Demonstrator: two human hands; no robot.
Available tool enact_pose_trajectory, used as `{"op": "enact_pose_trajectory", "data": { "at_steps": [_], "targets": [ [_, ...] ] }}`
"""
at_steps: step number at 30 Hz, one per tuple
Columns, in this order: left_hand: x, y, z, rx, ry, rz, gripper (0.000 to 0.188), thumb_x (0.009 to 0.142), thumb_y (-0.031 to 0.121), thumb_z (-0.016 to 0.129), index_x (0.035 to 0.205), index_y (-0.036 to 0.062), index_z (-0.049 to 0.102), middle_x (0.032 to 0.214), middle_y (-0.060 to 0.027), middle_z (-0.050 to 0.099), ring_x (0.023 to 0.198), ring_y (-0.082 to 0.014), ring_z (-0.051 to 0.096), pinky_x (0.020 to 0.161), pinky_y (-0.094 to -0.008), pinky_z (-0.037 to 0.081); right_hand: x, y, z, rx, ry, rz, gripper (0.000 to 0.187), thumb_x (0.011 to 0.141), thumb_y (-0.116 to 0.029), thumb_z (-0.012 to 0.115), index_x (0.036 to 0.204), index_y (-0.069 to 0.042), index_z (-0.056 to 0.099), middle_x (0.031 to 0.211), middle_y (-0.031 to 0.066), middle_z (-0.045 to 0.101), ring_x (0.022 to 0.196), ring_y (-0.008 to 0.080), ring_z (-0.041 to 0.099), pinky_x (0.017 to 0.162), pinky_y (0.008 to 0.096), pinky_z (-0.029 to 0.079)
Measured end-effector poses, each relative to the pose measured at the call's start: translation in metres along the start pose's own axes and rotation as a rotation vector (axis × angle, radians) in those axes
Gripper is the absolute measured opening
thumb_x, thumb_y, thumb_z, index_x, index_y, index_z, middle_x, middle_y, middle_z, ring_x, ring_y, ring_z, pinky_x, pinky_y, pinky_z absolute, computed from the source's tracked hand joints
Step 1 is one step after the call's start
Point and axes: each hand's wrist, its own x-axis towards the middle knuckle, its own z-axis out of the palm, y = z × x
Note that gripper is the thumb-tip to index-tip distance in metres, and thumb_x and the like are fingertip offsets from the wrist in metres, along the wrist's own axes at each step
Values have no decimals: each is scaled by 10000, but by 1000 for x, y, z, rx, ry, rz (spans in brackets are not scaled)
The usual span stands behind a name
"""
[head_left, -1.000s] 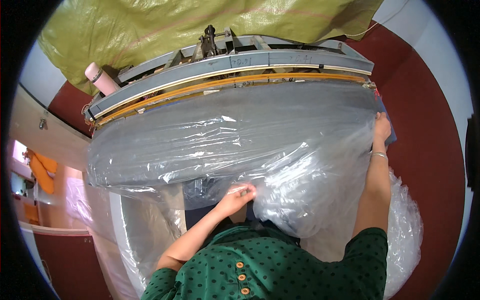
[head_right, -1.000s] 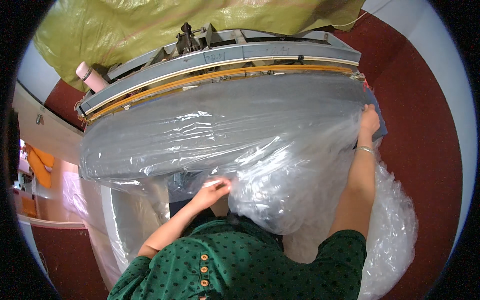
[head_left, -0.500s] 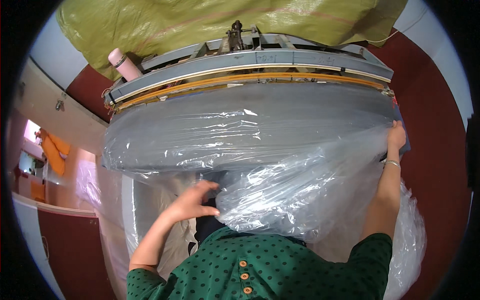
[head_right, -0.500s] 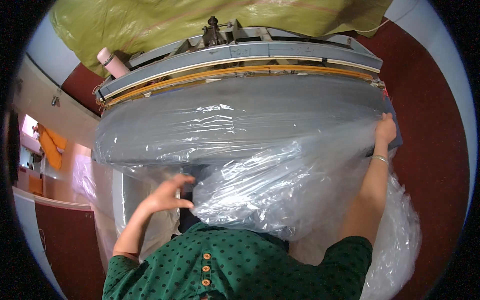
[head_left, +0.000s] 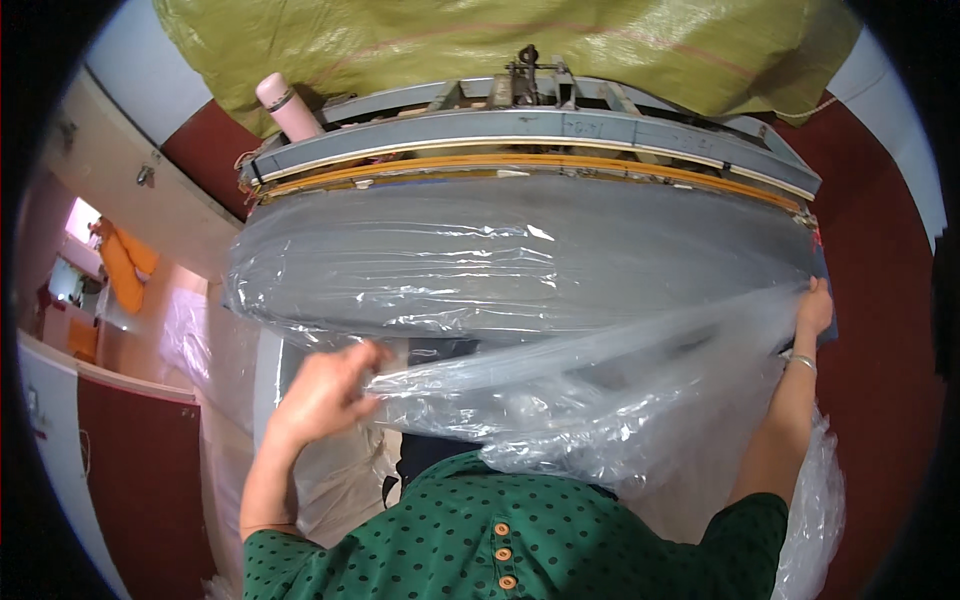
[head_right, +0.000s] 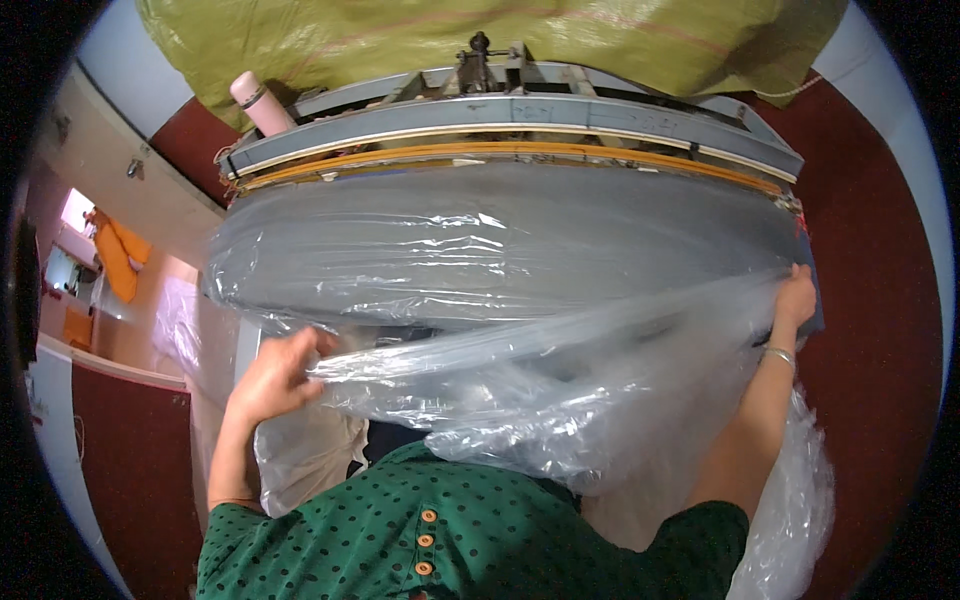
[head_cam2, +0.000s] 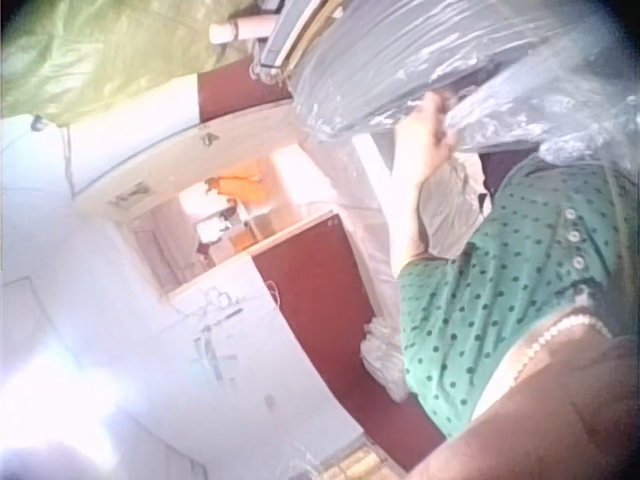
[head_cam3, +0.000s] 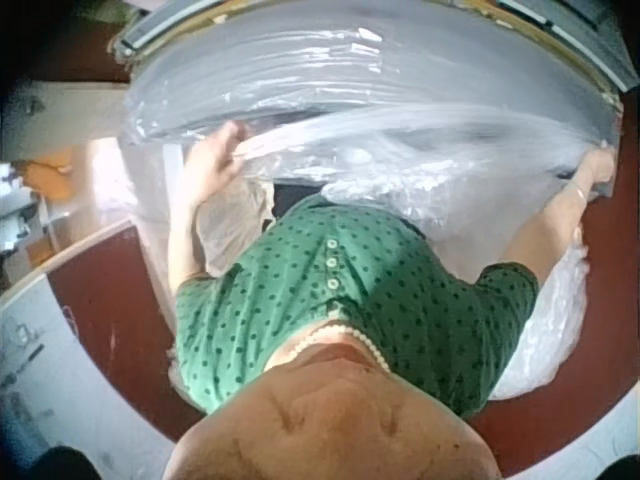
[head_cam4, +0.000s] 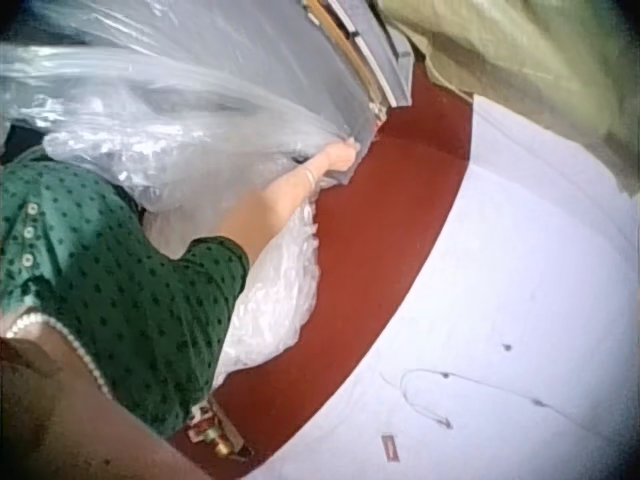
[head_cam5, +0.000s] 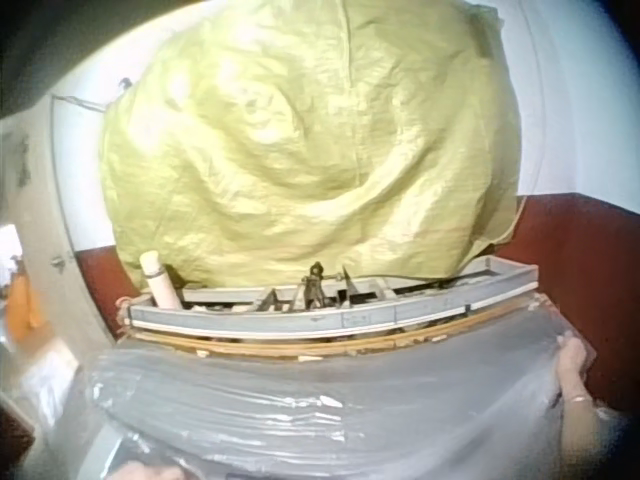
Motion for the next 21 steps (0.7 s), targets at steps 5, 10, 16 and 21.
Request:
{"op": "enact_pose_trajectory", "data": {
  "at_steps": [5,10,16,21],
  "targets": [
    [-39,-106,-69,154,378,-281,180,609,-87,525,758,14,535,668,-88,557,672,-227,568,616,-303,435,13,22,10,-16,-55,25,328,871,-376,345,950,-97,497,879,202,572,847,408,523,671,488,406],
    [-63,-179,-175,206,964,-231,117,719,-5,524,835,-14,538,759,-67,556,766,-169,532,707,-291,424,6,-1,5,42,-53,10,328,882,-343,336,928,-61,496,862,216,568,815,412,524,648,484,403],
    [29,-93,-52,522,398,163,319,795,134,507,1105,61,483,1156,-145,470,975,-301,495,781,-375,435,6,7,0,-24,-55,21,334,885,-338,334,901,-48,498,864,222,564,820,410,521,643,486,403],
    [9,-221,-33,525,133,-678,350,758,279,542,1025,54,540,922,-161,582,851,-339,557,725,-398,449,11,15,17,33,-25,-14,335,883,-352,331,908,-62,496,870,211,566,816,413,521,636,492,401]
  ]
}}
